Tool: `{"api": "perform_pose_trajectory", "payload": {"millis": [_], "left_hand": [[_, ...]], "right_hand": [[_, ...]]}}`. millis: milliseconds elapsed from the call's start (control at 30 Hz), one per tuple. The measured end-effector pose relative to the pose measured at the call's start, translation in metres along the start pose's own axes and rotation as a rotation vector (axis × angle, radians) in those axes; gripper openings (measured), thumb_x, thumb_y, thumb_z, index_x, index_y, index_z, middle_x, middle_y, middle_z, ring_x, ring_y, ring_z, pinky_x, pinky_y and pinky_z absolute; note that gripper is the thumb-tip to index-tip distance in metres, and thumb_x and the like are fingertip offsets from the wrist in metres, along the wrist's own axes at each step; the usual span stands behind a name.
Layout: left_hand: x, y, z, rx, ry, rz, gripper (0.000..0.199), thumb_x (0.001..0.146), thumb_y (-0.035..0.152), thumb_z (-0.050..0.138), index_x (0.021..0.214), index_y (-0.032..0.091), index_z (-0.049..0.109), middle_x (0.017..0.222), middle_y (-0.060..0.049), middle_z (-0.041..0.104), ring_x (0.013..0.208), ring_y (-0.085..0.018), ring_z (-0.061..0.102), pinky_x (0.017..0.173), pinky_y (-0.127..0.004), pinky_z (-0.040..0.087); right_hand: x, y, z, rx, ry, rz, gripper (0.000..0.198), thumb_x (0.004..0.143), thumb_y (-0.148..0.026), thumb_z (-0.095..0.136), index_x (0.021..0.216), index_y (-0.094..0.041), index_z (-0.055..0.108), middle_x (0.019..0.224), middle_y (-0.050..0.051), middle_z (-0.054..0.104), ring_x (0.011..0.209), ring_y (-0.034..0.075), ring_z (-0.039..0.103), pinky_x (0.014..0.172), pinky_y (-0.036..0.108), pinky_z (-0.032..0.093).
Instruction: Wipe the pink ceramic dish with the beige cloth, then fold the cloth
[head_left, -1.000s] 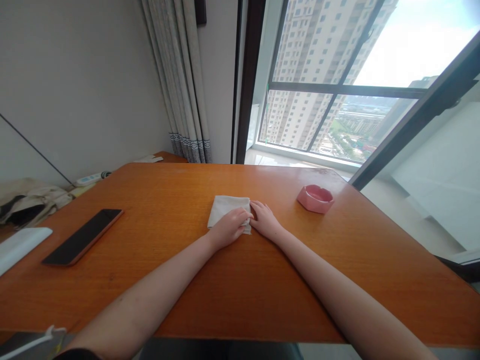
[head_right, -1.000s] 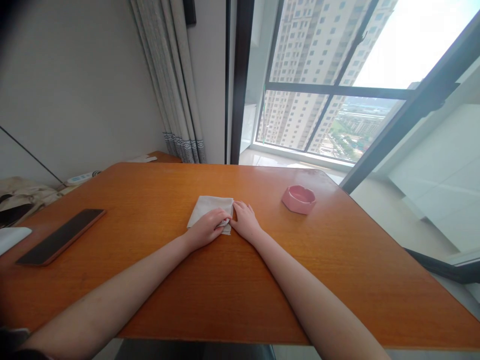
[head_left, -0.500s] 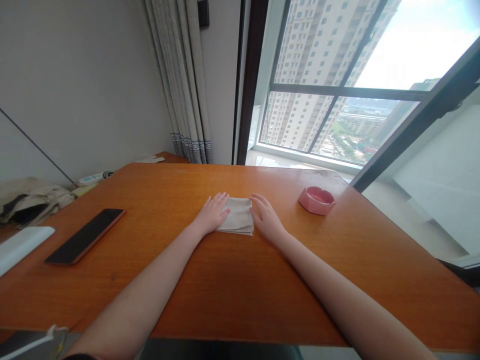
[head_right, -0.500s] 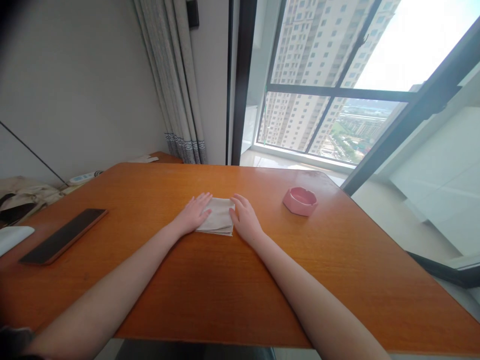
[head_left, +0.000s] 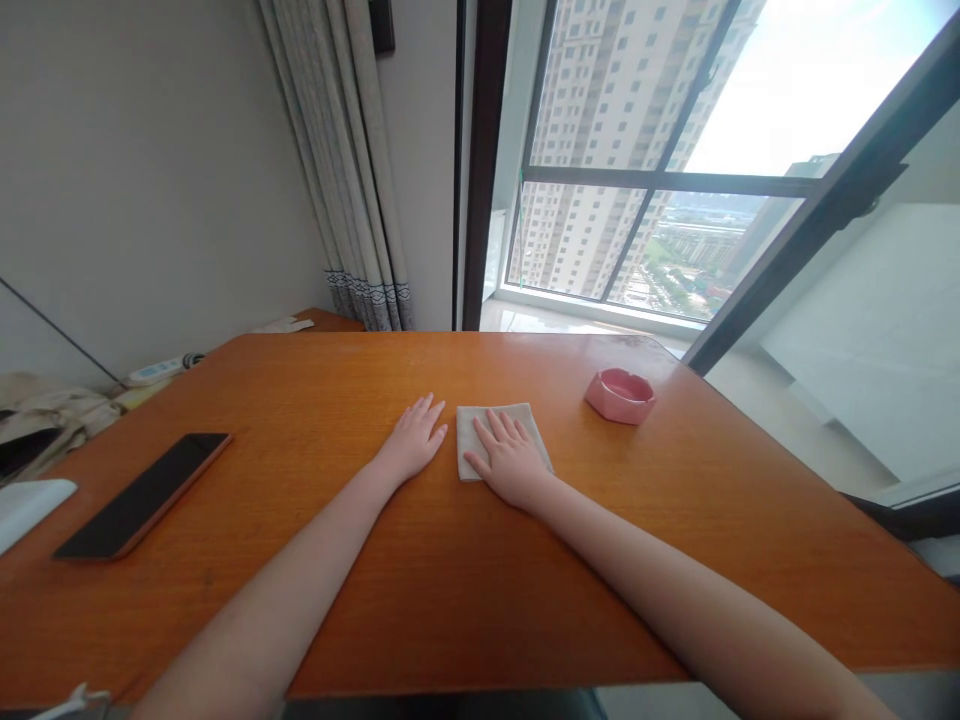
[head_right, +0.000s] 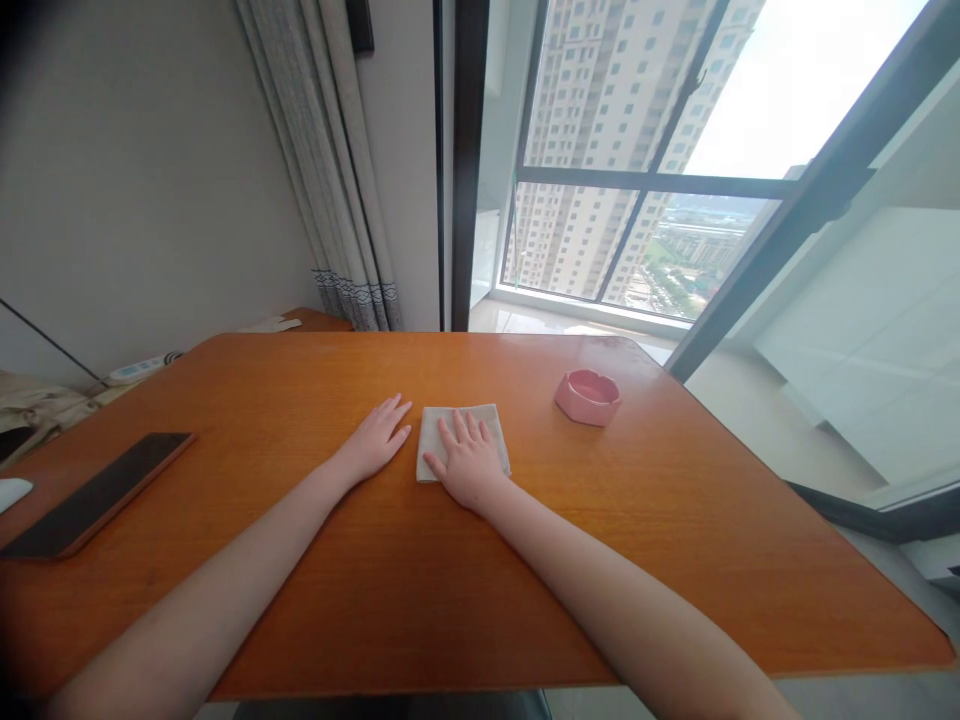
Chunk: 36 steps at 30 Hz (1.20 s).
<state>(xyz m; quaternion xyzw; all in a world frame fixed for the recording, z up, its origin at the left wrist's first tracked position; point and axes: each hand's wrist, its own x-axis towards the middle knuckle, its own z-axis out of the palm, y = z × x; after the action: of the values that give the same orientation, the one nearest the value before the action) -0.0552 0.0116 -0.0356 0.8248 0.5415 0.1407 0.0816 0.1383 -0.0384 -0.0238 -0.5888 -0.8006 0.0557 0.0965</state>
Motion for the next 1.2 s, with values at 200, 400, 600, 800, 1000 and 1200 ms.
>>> {"api": "perform_pose_trajectory", "payload": {"millis": [200,400,600,800,1000,1200], "left_hand": [[-0.004,0.001,-0.001,0.071,-0.023,-0.026,0.052,0.09,0.036,0.033,0.136,0.013,0.041,0.147,-0.016,0.03,0.137,-0.028,0.025,0.112,-0.045,0.019],[-0.005,0.007,0.003,0.058,0.011,-0.076,0.05,0.089,0.032,0.034,0.135,0.014,0.041,0.147,-0.016,0.031,0.137,-0.029,0.026,0.112,-0.048,0.018],[-0.005,0.009,0.004,0.041,0.007,-0.09,0.051,0.089,0.031,0.033,0.135,0.012,0.041,0.147,-0.017,0.031,0.137,-0.031,0.026,0.111,-0.049,0.017],[-0.009,0.016,-0.008,-0.155,0.081,0.073,0.04,0.084,0.027,0.041,0.12,0.015,0.056,0.137,-0.013,0.046,0.126,-0.027,0.041,0.105,-0.043,0.031],[-0.011,0.025,-0.013,-0.421,-0.088,0.282,0.029,0.08,0.025,0.047,0.103,0.017,0.063,0.09,-0.005,0.066,0.079,-0.017,0.06,0.075,-0.029,0.047],[-0.007,0.023,-0.003,-0.343,-0.033,0.355,0.026,0.075,0.018,0.048,0.095,0.015,0.065,0.097,-0.008,0.067,0.089,-0.02,0.059,0.081,-0.03,0.045]], "right_hand": [[-0.059,0.088,-0.021,-0.07,-0.062,0.035,0.067,0.087,-0.059,0.03,0.143,-0.022,0.029,0.152,0.004,0.022,0.14,0.024,0.018,0.114,0.044,0.016],[-0.128,0.203,-0.032,-0.058,0.029,0.201,0.067,0.082,-0.055,0.032,0.141,-0.022,0.035,0.148,0.007,0.031,0.138,0.025,0.024,0.112,0.047,0.02],[-0.115,0.192,-0.067,0.118,0.103,0.289,0.062,0.079,-0.055,0.04,0.13,-0.021,0.047,0.131,0.014,0.053,0.122,0.031,0.049,0.102,0.049,0.037],[-0.039,0.076,-0.062,0.299,0.239,0.013,0.051,0.085,-0.036,0.041,0.133,-0.018,0.041,0.133,0.01,0.051,0.125,0.024,0.045,0.107,0.042,0.034],[0.015,0.001,-0.002,0.471,0.166,-0.269,0.052,0.084,-0.02,0.038,0.136,-0.016,0.037,0.137,0.011,0.045,0.126,0.017,0.043,0.106,0.034,0.035],[0.011,-0.011,0.01,0.459,0.105,-0.321,0.045,0.089,-0.022,0.036,0.133,-0.013,0.042,0.131,0.012,0.051,0.121,0.018,0.047,0.105,0.036,0.037]]}}
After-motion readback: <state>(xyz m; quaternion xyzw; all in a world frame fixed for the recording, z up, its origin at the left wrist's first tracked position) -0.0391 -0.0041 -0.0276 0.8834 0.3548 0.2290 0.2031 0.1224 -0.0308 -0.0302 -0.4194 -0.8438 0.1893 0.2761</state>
